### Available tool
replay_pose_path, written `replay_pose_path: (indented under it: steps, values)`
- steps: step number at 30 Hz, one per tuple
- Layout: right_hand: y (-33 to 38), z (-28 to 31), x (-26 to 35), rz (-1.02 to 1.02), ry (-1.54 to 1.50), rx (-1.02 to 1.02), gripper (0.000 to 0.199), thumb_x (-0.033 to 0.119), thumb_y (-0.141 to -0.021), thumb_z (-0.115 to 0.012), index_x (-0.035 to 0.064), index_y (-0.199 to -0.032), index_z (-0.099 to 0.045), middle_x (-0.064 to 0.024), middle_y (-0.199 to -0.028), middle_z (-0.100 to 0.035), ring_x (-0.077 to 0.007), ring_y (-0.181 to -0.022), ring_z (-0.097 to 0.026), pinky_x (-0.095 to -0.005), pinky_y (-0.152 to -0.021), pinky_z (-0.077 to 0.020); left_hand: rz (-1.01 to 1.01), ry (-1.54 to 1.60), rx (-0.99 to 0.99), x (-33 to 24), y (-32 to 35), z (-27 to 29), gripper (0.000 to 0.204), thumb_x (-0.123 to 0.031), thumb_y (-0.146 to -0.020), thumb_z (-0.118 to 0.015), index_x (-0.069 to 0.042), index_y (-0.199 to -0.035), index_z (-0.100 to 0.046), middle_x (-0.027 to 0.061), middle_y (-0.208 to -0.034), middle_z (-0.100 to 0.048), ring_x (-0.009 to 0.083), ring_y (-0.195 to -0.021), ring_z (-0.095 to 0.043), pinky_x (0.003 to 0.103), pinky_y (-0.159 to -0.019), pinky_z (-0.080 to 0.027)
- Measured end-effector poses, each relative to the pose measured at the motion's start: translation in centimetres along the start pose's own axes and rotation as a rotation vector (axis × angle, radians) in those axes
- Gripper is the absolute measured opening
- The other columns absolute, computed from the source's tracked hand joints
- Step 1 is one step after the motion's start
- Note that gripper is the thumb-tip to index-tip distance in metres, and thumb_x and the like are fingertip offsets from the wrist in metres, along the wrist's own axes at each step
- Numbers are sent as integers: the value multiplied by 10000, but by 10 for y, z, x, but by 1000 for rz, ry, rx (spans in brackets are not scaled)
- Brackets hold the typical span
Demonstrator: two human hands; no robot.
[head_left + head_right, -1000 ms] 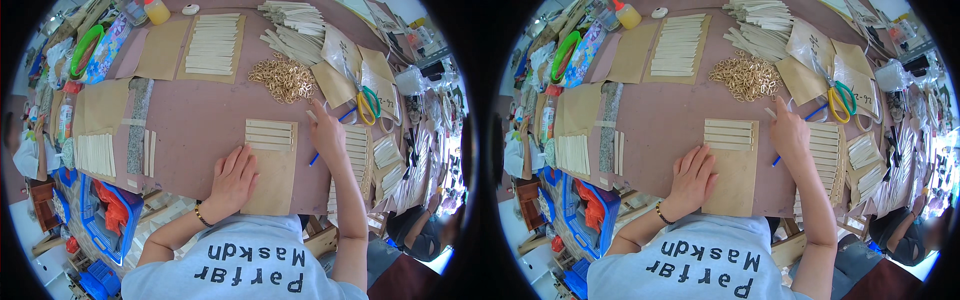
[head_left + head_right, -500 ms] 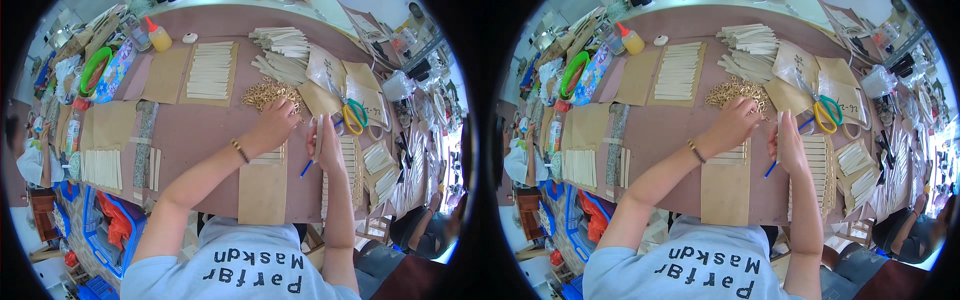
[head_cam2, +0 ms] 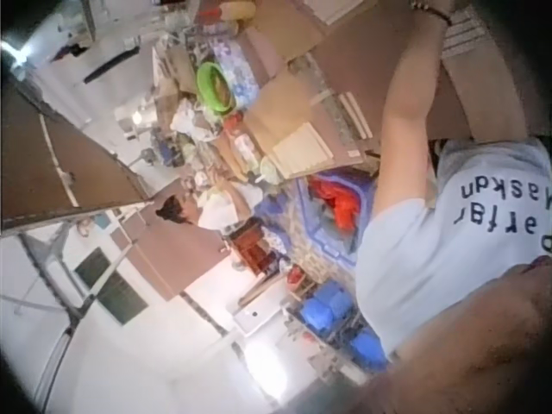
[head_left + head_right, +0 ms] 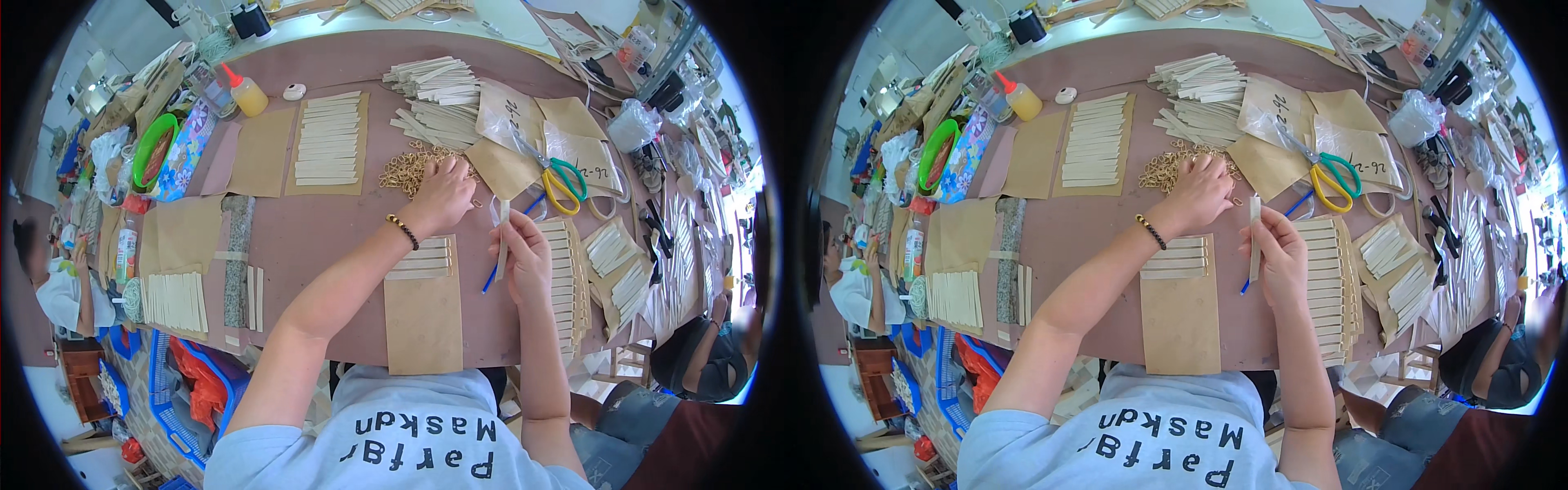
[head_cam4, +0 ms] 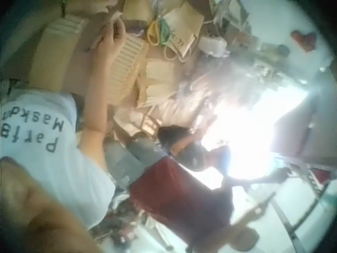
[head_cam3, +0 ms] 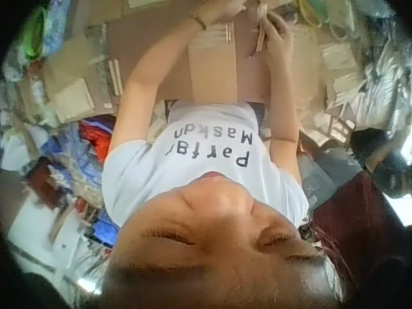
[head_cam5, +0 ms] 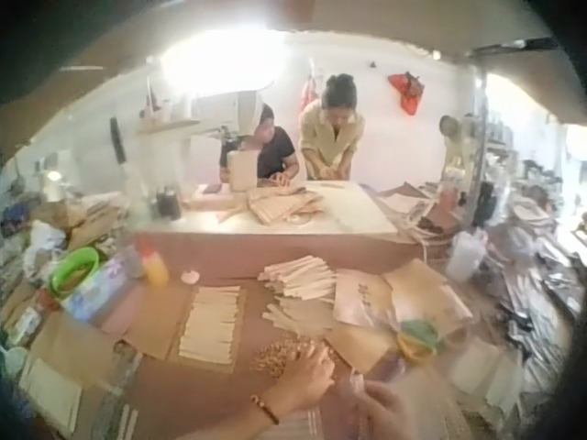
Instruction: The person repeatedly picks up small wooden sticks and gold-colored metal rings from a table, places the sticks onto a cardboard backing, and secures them with the rings. The person works methodically, handling items one at a time and stacking completed units on the table.
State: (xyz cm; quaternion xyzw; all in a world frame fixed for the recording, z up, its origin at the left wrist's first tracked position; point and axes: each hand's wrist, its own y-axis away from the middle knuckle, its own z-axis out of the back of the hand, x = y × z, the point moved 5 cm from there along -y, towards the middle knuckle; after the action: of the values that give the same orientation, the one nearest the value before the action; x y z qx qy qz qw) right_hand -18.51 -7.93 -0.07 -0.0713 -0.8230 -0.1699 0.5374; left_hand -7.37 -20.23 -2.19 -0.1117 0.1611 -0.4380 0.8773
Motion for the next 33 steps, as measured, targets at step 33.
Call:
replay_pose_path:
  steps: [33]
  values:
    - [51,-77,-5,531,951,172,80,78,-824,-673,32,-873,-630,-131,-773,-669,-300,-660,-664,-391,-581,-513,440,663,-447,-23,130,94,95,26,-758,-704,0,-829,-647,60,-768,-679,99,-676,-668,230,-563,-529]
